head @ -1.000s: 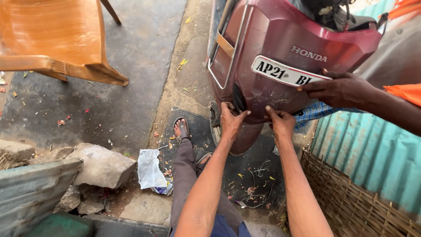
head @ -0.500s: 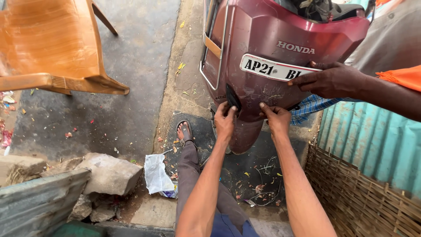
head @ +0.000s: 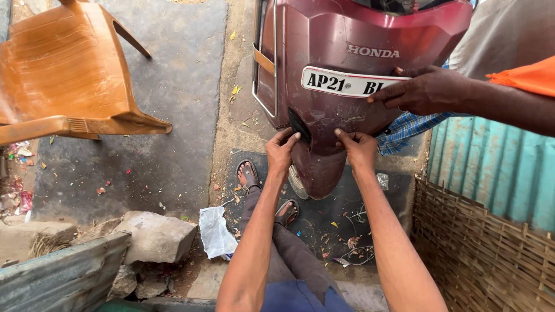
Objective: The person uses a screwdriver to unscrew fasteners on the front of a red Honda scooter, then pulls the front body panel off with help from another person and carries it aside. The person then sits on a motorcycle and grips the handlebars.
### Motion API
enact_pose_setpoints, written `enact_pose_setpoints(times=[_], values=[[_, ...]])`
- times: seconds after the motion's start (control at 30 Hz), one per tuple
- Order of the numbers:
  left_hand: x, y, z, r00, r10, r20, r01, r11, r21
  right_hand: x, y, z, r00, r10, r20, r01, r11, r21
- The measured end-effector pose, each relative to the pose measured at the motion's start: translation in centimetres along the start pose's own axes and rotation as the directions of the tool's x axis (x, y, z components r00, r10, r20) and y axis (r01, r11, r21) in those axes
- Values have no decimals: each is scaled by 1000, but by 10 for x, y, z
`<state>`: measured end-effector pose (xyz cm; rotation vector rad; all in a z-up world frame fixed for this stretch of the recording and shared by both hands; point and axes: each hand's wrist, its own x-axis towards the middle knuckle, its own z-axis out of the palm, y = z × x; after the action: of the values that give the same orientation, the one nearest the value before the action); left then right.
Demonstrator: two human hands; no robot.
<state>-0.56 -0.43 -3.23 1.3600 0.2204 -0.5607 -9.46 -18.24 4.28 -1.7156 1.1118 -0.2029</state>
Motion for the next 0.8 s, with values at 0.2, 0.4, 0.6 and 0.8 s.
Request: enact_pose_setpoints(times=[0.2, 0.4, 0.6, 0.8], values=[[-21, 15, 25, 957, 230, -179, -149, 914, 378, 1, 1, 2, 999, 42, -13, -42, 999, 4], [-26, 25, 27, 847, 507, -159, -251, 645, 722, -7, -11, 3, 998, 46, -32, -46, 999, -1], [-22, 56, 31, 960, 249, -126, -130, 798, 589, -7, -12, 5, 996, 56, -68, -61, 995, -74], [-8, 55, 33, 985, 135, -107, -21, 713, 701, -3, -9, 6, 995, 74, -66, -81, 990, -118]])
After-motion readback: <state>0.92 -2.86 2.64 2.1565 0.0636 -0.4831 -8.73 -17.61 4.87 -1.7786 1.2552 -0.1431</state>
